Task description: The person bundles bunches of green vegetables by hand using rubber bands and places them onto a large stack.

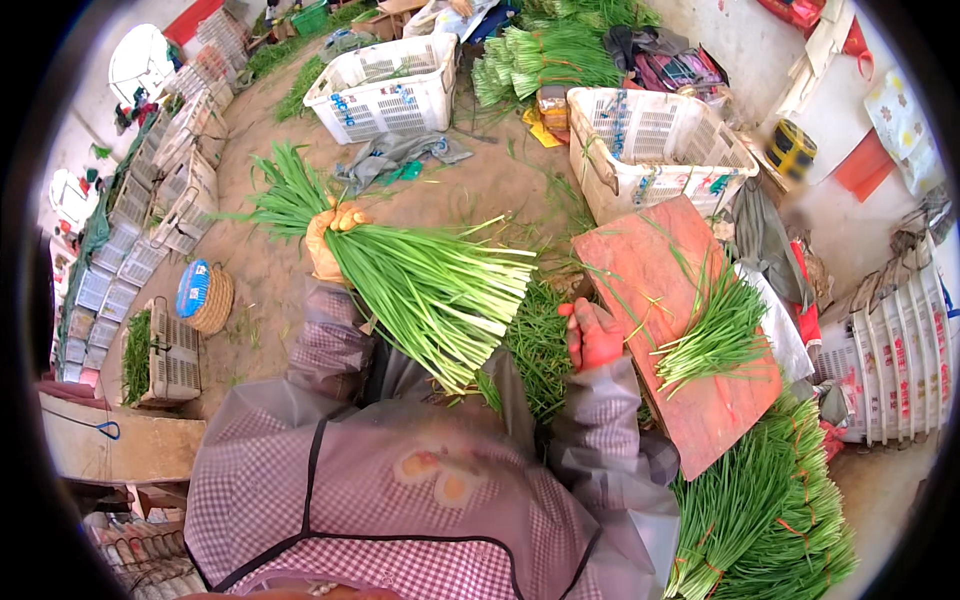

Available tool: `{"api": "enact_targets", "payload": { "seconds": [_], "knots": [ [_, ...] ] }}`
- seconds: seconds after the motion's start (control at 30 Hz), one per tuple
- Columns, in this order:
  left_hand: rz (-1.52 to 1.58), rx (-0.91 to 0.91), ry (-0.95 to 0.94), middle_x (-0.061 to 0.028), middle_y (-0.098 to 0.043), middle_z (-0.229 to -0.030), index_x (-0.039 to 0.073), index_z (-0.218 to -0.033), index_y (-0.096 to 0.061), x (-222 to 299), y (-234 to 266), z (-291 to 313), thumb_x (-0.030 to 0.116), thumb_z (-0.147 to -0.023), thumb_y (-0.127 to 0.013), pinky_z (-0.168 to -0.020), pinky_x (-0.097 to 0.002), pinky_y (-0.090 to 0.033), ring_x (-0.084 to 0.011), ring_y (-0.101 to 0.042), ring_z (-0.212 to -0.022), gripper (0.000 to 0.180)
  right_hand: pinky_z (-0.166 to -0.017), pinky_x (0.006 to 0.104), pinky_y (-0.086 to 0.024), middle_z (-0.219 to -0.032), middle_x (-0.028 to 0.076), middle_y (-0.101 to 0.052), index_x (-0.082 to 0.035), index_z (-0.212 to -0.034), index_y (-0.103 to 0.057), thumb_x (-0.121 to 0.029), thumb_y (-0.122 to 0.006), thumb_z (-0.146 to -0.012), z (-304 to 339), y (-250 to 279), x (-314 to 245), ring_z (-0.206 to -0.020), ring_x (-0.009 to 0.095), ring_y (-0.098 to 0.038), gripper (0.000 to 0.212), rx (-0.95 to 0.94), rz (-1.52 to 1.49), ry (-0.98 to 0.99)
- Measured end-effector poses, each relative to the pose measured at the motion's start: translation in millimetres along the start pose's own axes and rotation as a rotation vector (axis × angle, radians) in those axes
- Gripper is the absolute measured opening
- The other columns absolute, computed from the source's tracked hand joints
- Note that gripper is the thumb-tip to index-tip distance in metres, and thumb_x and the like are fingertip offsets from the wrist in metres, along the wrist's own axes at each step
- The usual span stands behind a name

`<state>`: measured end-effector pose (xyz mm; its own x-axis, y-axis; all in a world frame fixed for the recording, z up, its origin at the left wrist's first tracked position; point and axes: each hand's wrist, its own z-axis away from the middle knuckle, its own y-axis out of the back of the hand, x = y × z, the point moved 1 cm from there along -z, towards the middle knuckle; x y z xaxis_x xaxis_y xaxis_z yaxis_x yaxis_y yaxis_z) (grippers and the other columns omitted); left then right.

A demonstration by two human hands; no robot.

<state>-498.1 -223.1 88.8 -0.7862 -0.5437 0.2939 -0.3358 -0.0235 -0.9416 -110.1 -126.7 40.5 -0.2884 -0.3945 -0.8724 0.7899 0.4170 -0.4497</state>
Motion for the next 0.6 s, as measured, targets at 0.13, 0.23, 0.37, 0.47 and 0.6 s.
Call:
{"api": "enact_targets", "payload": {
  "seconds": [0.13,0.23,0.37,0.47,0.6],
  "knots": [
    [-0.037,-0.061,0.023,0.0005,-0.042,-0.066,0.009,-0.073,-0.049,0,1,0,0.010,-0.083,-0.058,-0.078,-0.0322,-0.043,-0.0145,-0.044,-0.067,0.013,-0.041,0.0246,-0.037,-0.059,0.001,-0.057,-0.006,-0.104,-0.068,-0.012,-0.059,-0.089,24,-79,-34,-0.046,0.009,-0.049,0.018,-0.109,0.485,0.323],
    [-0.030,-0.033,0.056,0.0007,-0.042,-0.066,0.009,-0.078,-0.051,-11,-1,-5,0.010,-0.082,-0.058,-0.079,-0.0322,-0.044,-0.0143,-0.044,-0.067,0.008,-0.043,0.0317,-0.041,-0.060,0.007,-0.059,-0.012,-0.105,-0.069,-0.005,-0.063,-0.083,11,-99,-20,-0.047,0.019,-0.054,0.023,-0.198,0.989,0.710],
    [-0.002,-0.016,0.075,0.0004,-0.042,-0.066,0.008,-0.080,-0.052,-11,4,-3,0.008,-0.082,-0.058,-0.079,-0.0324,-0.044,-0.0143,-0.044,-0.067,0.006,-0.063,0.0368,-0.049,-0.073,0.014,-0.063,-0.008,-0.115,-0.063,-0.006,-0.060,-0.074,7,-119,-22,-0.071,0.031,-0.063,0.041,-0.355,1.491,0.624],
    [-0.015,-0.025,0.076,0.0000,-0.042,-0.066,0.008,-0.079,-0.052,-13,7,-4,0.008,-0.082,-0.058,-0.079,-0.0326,-0.044,-0.0144,-0.045,-0.067,0.007,-0.070,0.0375,-0.052,-0.083,0.014,-0.067,-0.009,-0.115,-0.063,-0.008,-0.058,-0.079,-2,-116,-7,-0.082,0.032,-0.066,0.036,-0.349,1.354,0.606],
    [0.004,-0.002,0.081,-0.0003,-0.042,-0.066,0.008,-0.076,-0.049,-10,12,-5,0.009,-0.082,-0.057,-0.078,-0.0330,-0.044,-0.0146,-0.045,-0.066,0.011,-0.069,0.0329,-0.053,-0.081,0.013,-0.068,-0.007,-0.097,-0.070,-0.016,-0.063,-0.084,1,-93,-18,-0.079,0.026,-0.068,0.017,-0.374,0.911,0.472]
  ]
}}
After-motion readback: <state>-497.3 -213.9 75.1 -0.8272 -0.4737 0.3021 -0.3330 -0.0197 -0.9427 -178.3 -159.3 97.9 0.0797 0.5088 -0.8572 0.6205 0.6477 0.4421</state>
